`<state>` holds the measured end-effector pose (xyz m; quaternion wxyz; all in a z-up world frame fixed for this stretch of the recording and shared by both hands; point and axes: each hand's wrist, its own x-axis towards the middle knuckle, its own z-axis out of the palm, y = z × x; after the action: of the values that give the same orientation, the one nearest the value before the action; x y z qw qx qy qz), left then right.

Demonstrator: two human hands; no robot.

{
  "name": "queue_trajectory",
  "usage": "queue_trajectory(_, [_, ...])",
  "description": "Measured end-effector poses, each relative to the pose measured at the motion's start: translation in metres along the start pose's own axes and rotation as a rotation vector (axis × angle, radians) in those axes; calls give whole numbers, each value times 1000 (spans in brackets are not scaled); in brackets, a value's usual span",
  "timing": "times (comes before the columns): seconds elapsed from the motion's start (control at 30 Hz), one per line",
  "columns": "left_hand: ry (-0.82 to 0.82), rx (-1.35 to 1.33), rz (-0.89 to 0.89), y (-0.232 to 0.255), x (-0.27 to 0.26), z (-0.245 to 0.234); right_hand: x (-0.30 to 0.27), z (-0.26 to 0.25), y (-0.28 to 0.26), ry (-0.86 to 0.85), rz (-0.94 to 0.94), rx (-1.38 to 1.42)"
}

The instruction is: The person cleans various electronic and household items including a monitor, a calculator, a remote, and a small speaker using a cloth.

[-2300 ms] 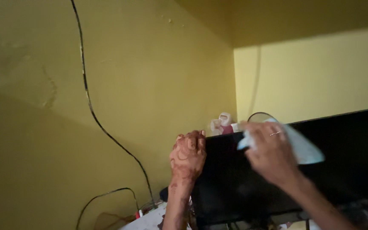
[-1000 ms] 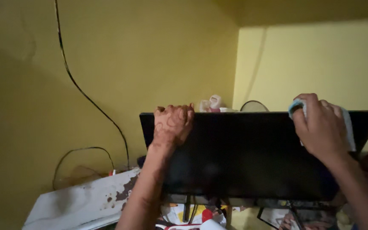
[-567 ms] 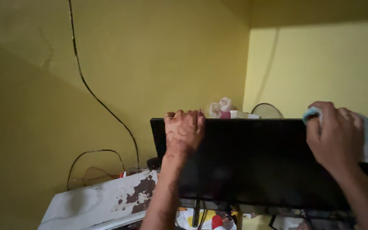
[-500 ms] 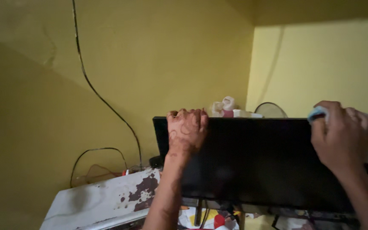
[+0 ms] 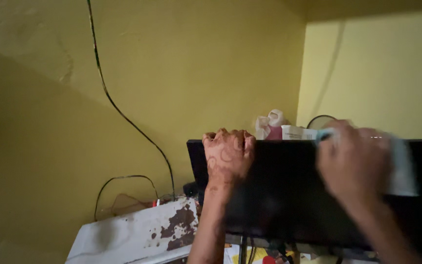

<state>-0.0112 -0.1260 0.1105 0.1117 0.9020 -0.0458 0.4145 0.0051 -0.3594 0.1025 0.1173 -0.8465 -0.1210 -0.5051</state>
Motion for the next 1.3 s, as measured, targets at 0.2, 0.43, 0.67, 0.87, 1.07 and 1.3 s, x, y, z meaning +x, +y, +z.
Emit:
queue_trajectory(0.2, [13,22,12,1,-3,-5,7,-8,-74,-17,-233,207])
queue_trajectory(0.43, [53,-34,-9,-2,-1,0,-19,5,21,-29,-39,212])
queue_trajectory(0.67, [13,50,1,-1,-8,5,-40,49,134,-95,376,395])
queue_trajectory(0.87, [133,13,-2,-3,2,5,-18,31,132,73,61,310])
queue_trajectory(1.07, [130,-39,2,-3,-3,5,-14,12,97,33,120,283])
queue_trajectory(1.3, [7,4,-42,2,-2,-4,-1,-4,-29,92,-154,99])
